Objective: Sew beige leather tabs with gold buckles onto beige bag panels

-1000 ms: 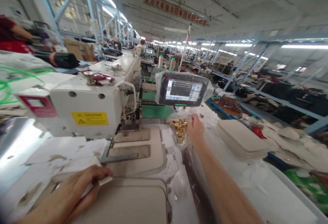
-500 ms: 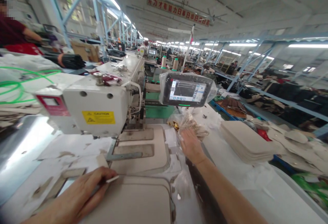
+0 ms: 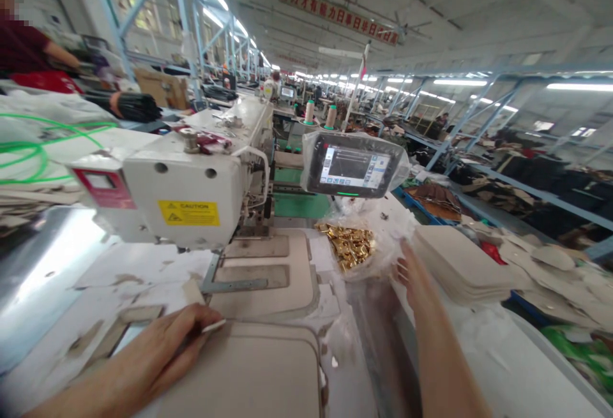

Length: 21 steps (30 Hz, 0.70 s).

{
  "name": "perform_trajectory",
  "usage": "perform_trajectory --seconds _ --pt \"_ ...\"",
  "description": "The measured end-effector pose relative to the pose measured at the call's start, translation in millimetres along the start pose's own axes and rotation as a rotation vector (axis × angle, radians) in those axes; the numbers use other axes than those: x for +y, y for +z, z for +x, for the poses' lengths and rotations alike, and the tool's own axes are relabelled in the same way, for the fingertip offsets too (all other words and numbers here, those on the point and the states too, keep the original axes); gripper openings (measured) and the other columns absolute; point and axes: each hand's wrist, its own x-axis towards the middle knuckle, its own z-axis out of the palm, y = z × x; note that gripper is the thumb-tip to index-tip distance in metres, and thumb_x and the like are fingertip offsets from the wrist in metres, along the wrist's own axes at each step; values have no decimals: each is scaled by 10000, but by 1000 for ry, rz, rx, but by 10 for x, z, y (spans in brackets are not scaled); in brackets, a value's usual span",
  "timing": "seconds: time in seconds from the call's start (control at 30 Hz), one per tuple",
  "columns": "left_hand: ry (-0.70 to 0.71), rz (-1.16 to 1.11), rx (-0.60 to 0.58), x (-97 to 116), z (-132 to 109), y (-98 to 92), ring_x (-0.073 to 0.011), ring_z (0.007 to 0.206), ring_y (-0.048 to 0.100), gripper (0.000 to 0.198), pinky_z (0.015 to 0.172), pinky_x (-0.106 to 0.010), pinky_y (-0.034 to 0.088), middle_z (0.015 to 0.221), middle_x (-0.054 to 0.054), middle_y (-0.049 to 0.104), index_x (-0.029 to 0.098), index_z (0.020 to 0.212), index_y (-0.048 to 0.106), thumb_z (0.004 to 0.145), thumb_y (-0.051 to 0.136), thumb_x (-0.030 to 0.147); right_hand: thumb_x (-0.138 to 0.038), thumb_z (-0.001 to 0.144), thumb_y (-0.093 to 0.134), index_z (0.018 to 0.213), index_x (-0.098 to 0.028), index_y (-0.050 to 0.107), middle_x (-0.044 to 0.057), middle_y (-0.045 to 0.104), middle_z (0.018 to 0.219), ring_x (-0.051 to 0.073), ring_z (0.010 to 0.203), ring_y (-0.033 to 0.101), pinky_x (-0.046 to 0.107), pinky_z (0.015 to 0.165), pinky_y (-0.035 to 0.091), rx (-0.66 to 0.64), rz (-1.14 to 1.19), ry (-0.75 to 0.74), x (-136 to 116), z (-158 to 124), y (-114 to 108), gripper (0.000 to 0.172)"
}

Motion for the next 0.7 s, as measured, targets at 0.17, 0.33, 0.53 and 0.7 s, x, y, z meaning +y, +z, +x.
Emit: perform_trajectory --seconds 0.17,0.33,0.53,0.7 --pt "3 -27 -28 17 36 -3 -156 777 648 181 713 -231 497 867 -16 663 239 966 526 965 351 289 -382 860 556 791 -181 554 6 571 563 124 408 513 216 373 346 -117 -368 147 181 93 -322 212" --pt "5 -45 -46 13 59 6 -159 773 642 196 713 -237 494 860 -25 658 231 963 528 971 347 308 -223 781 552 757 -198 543 -36 541 518 113 426 515 207 407 402 -86 -195 16 230 1 -117 36" --pt "4 -22 -71 -17 53 22 -162 811 640 177 748 -256 490 902 -31 653 229 982 513 961 344 276 -330 681 664 725 -196 537 -12 592 697 106 612 567 219 573 518 -126 311 -431 -631 -140 67 190" --pt "21 1 -73 -39 28 16 -158 810 638 140 734 -250 482 904 -17 646 233 985 500 945 366 244 -361 842 564 797 -204 556 22 601 743 126 592 578 227 482 495 -96 174 -679 -1434 -103 97 164"
